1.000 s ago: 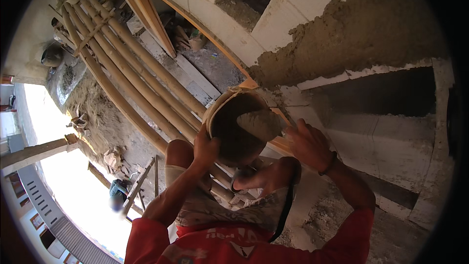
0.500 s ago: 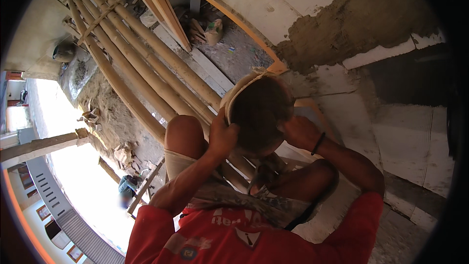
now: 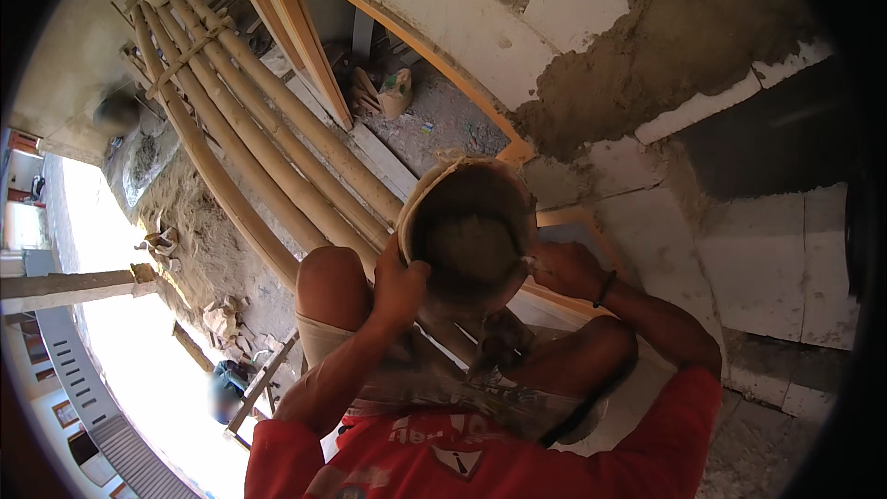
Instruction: The person applies plaster to a wall using a trowel while standing on scaffolding. The person repeatedly scoops wet plaster from a bucket and spreads it across the surface of concrete blocks.
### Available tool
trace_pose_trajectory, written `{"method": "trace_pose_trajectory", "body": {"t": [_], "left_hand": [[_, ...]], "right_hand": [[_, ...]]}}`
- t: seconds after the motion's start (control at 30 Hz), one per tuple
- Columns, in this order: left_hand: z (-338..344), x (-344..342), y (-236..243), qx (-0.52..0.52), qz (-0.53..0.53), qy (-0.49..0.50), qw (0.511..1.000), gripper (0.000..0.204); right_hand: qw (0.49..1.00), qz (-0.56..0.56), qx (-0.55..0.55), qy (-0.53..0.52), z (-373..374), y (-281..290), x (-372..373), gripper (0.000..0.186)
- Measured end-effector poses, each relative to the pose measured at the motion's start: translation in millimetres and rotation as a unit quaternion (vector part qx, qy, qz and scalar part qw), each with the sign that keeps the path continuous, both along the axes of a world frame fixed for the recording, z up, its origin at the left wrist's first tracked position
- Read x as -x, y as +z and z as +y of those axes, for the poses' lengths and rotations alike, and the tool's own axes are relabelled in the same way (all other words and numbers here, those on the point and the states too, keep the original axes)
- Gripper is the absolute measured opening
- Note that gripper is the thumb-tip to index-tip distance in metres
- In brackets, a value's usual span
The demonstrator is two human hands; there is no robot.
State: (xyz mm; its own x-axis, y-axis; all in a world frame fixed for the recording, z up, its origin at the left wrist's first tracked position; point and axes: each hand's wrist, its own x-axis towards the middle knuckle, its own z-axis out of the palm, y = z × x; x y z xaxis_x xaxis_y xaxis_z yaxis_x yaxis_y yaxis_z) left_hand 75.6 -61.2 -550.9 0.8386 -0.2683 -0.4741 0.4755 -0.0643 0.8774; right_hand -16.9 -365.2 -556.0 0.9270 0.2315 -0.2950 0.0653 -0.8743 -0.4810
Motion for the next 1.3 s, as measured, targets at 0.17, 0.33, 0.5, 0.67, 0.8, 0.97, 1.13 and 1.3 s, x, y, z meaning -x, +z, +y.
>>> {"method": "trace_pose_trajectory", "body": {"t": [0.17,0.33,0.5,0.67,0.8,0.97,1.13,1.3], "left_hand": [[4.5,3.8,-2.8,0.009,0.008,-0.009,1.000,0.053],[4.9,8.6,-5.5,0.014,0.063,0.027,0.998,0.052],[14.2,11.2,-13.8,0.037,0.114,0.067,0.991,0.053],[36.3,20.3,-32.1,0.060,0.087,0.068,0.992,0.055],[40.1,17.2,-30.9,0.021,0.080,0.046,0.996,0.056],[36.9,16.7,-26.3,-0.003,0.059,0.040,0.997,0.056],[25.2,9.9,-27.8,0.047,0.084,0.047,0.994,0.055],[11.8,9.6,-24.0,0.046,0.025,0.035,0.998,0.054]], "right_hand": [[1.000,-0.010,0.022,-0.010,-7.2,4.8,-3.4,0.039],[0.998,-0.039,-0.045,-0.037,-2.9,68.5,-13.2,0.042],[0.991,0.054,-0.089,-0.080,16.8,154.3,-35.6,0.040],[0.978,0.093,-0.179,-0.055,9.8,169.6,-45.2,0.041],[0.940,0.151,-0.155,-0.265,-19.4,128.7,-58.4,0.043],[0.932,-0.167,0.009,-0.320,-36.2,198.8,-33.6,0.042],[0.957,-0.154,0.019,-0.244,-21.0,204.7,-17.2,0.042],[0.997,0.020,0.008,-0.074,6.4,134.6,-12.2,0.036]]}}
